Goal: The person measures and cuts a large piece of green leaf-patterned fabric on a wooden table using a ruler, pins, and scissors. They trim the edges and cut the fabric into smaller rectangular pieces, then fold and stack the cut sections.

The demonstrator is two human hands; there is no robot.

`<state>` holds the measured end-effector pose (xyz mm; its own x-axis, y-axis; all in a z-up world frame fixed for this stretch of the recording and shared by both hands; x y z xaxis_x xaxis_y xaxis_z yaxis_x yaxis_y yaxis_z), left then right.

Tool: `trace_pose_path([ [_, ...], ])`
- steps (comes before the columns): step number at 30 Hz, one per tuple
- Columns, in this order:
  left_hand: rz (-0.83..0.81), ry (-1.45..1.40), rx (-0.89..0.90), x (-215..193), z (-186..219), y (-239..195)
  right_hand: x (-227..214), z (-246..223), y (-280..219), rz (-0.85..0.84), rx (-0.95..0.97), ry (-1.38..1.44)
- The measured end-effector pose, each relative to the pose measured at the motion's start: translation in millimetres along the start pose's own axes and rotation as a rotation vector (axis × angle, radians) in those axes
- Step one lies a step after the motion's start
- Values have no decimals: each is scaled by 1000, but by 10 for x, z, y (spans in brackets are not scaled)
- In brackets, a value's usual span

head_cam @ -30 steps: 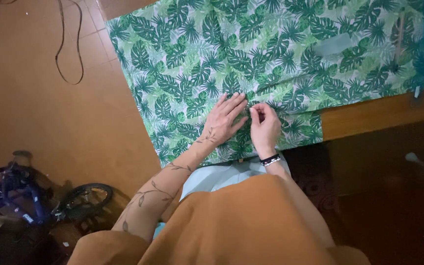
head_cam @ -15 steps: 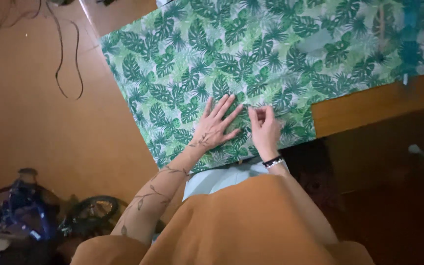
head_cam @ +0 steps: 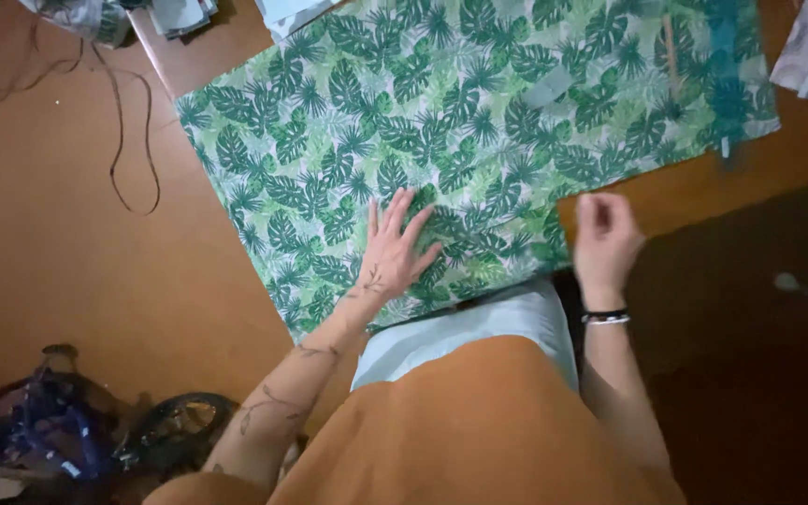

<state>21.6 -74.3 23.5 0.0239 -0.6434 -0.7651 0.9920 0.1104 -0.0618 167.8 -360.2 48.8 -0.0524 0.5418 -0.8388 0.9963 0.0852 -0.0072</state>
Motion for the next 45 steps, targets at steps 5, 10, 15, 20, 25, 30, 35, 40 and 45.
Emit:
trace_pose_path([
  [5, 105, -89, -107, 125, 310, 90, -183, 808, 892, 109, -80, -63],
  [10, 214, -87, -122, 563, 785, 478, -612, 941, 1742, 122, -183, -210],
  [15, 290, -118, -161, 1097, 1374, 1093, -478, 1422, 2334, -279, -78, -199],
  [20, 261, -121, -149, 1568, 1934, 1525, -717, 1756, 2767, -424, -52, -149],
  [25, 214, -148, -187, 1749, 2051, 1542, -1030, 2176, 3255, -275, -171, -309],
  [30, 636, -266, -389, 1406, 1541, 1379, -1207, 2378, 3470, -19, -239, -310],
  [35, 814, -419, -426, 624, 1356, 1778, -1014, 1583, 3141, -61, -294, -145],
  [40, 826, -483, -251, 668, 933, 2083, -458, 663, 2629, -272, -368, 25],
  [45, 778, -712, -288, 432, 1315, 1865, 215, 588, 2529, -446, -379, 57],
])
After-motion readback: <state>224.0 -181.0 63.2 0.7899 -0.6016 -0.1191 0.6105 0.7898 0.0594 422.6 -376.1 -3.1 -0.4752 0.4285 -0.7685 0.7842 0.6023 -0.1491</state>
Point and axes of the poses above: each hand's wrist, its own y-axis towards the middle knuckle, its own x-axis out of the palm, z = x × y, the point moved 8 cm from there along y, towards the middle knuckle, and after that the axes turned 12 degrees about -y, right-handed, at the moved point
